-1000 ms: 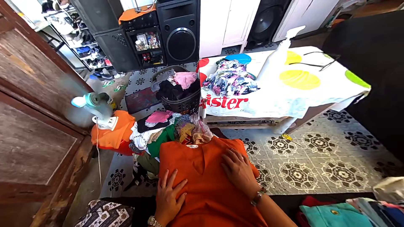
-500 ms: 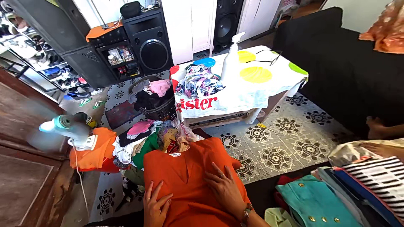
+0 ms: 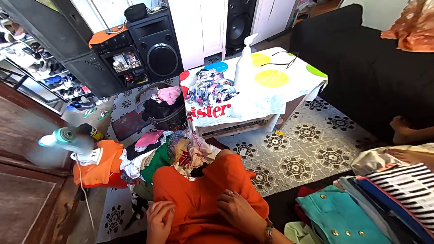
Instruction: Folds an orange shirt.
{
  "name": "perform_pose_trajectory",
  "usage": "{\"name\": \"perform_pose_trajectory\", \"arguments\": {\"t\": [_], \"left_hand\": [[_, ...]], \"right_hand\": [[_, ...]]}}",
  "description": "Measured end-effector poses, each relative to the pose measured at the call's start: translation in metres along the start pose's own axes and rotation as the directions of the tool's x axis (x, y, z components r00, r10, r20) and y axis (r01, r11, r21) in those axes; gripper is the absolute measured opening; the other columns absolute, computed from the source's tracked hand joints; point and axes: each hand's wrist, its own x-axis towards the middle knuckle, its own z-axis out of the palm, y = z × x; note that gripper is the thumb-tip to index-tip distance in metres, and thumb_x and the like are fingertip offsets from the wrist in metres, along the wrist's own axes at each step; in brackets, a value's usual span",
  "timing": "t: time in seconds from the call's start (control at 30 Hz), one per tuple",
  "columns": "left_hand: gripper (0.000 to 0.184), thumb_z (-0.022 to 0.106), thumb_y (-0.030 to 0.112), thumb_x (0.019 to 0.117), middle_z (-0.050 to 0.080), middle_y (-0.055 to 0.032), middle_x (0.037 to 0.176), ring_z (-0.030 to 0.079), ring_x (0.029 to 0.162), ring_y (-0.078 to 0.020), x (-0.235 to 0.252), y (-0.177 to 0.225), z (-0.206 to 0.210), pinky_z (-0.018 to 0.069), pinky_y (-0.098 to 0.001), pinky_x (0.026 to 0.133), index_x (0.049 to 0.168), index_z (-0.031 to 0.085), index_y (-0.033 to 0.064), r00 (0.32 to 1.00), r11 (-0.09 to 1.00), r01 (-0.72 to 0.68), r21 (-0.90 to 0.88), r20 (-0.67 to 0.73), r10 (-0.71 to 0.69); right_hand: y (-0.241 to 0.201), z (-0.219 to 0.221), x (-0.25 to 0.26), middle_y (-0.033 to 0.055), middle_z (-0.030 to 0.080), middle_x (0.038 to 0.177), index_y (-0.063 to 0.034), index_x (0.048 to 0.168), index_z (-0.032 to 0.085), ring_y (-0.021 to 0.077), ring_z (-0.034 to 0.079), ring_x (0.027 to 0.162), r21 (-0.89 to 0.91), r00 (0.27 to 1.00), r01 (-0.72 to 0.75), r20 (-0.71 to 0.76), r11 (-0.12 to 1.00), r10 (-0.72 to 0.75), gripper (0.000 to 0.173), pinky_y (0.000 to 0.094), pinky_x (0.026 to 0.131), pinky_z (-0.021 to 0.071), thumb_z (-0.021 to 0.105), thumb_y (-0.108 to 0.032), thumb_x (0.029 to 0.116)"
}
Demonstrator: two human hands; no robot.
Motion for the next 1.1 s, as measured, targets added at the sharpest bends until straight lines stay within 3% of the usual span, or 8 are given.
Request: {"name": "perform_pose_trajectory", "arguments": {"t": [0.07, 0.2, 0.37, 0.53, 0.63, 0.73, 0.93, 1.1], "left_hand": [[0.027, 0.059, 0.023, 0.0951, 0.075, -0.0122, 0.11, 0.068, 0.106, -0.0371, 0.028, -0.007, -0.005, 0.0488, -0.0614, 0.095, 0.1, 0.08, 0.0072, 0.999, 0.998, 0.029, 0.051, 0.027, -0.031], [0.044, 0.066, 0.022, 0.0965, 0.054, -0.0282, 0.143, 0.049, 0.134, -0.05, 0.093, -0.016, -0.014, 0.0391, -0.0622, 0.111, 0.134, 0.063, -0.0013, 0.932, 0.962, 0.213, 0.169, 0.261, -0.252], [0.056, 0.056, 0.033, 0.1045, 0.044, -0.0199, 0.156, 0.037, 0.146, -0.0421, 0.145, -0.033, 0.007, 0.0353, -0.0607, 0.114, 0.152, 0.045, 0.0056, 0.793, 0.903, 0.309, 0.297, 0.444, -0.417], [0.049, 0.058, 0.039, 0.1024, 0.053, -0.0182, 0.148, 0.043, 0.139, -0.0444, 0.14, -0.048, 0.025, 0.039, -0.0643, 0.107, 0.141, 0.06, 0.0093, 0.844, 0.901, 0.316, 0.297, 0.346, -0.41], [0.047, 0.065, 0.038, 0.0981, 0.057, -0.0189, 0.142, 0.048, 0.135, -0.0451, 0.136, -0.05, 0.018, 0.0413, -0.0638, 0.104, 0.134, 0.066, 0.0085, 0.883, 0.915, 0.276, 0.295, 0.298, -0.363], [0.043, 0.076, 0.033, 0.0912, 0.062, -0.0232, 0.131, 0.056, 0.125, -0.0433, 0.138, -0.05, 0.004, 0.0457, -0.0593, 0.104, 0.121, 0.071, 0.0021, 0.896, 0.921, 0.278, 0.273, 0.272, -0.351], [0.033, 0.077, 0.019, 0.0906, 0.068, -0.028, 0.105, 0.066, 0.104, -0.0411, 0.161, -0.067, -0.047, 0.0485, -0.06, 0.097, 0.105, 0.068, -0.0089, 0.737, 0.935, 0.307, 0.178, 0.578, -0.351], [0.023, 0.069, 0.012, 0.0962, 0.069, -0.0273, 0.099, 0.067, 0.098, -0.0405, 0.202, -0.045, -0.113, 0.0486, -0.0613, 0.093, 0.104, 0.069, -0.0091, 0.913, 0.961, 0.235, 0.149, 0.306, -0.271]], "right_hand": [[-0.001, -0.014, 0.018, 0.0148, 0.072, 0.12, -0.0025, 0.105, 0.075, 0.036, 0.064, 0.121, 0.016, 0.999, -0.035, 0.011, 0.999, 0.035, 0.025, 0.0541, 0.101, 0.0501, 0.057, -0.019, 0.1023], [0.018, -0.041, 0.065, 0.0201, 0.065, 0.133, -0.0007, 0.118, 0.072, 0.0394, 0.055, 0.133, -0.012, 0.989, -0.151, -0.01, 0.988, 0.151, 0.027, 0.0568, 0.11, 0.042, 0.054, -0.012, 0.1028], [0.073, -0.069, 0.102, 0.024, 0.047, 0.153, -0.0003, 0.137, 0.06, 0.0424, 0.04, 0.145, -0.056, 0.9, -0.432, 0.037, 0.9, 0.435, 0.036, 0.0605, 0.116, 0.034, 0.049, -0.008, 0.1036], [0.121, -0.084, 0.084, 0.0256, 0.057, 0.141, -0.0045, 0.143, 0.056, 0.0425, 0.053, 0.133, 0.065, 0.855, -0.514, 0.113, 0.855, 0.505, 0.055, 0.059, 0.112, 0.04, 0.065, -0.037, 0.0998], [0.131, -0.104, 0.065, 0.028, 0.064, 0.124, 0.0024, 0.134, 0.06, 0.042, 0.061, 0.117, 0.136, 0.856, -0.502, 0.215, 0.854, 0.47, 0.052, 0.0596, 0.105, 0.0448, 0.073, -0.029, 0.095], [0.127, -0.129, 0.055, 0.027, 0.069, 0.102, 0.0071, 0.107, 0.07, 0.0413, 0.065, 0.1, 0.112, 0.877, -0.456, 0.227, 0.883, 0.424, 0.025, 0.0616, 0.093, 0.0479, 0.072, -0.014, 0.0932], [0.102, -0.181, 0.06, 0.0208, 0.071, 0.092, -0.0006, 0.099, 0.075, 0.0393, 0.067, 0.091, 0.051, 0.891, -0.449, -0.05, 0.892, 0.451, 0.014, 0.0637, 0.083, 0.0507, 0.073, -0.012, 0.0922], [0.071, -0.238, 0.08, 0.0205, 0.071, 0.086, -0.0049, 0.099, 0.077, 0.0433, 0.068, 0.086, -0.037, 0.898, -0.366, -0.276, 0.93, 0.342, 0.011, 0.0693, 0.076, 0.0499, 0.074, -0.013, 0.0928]]}}
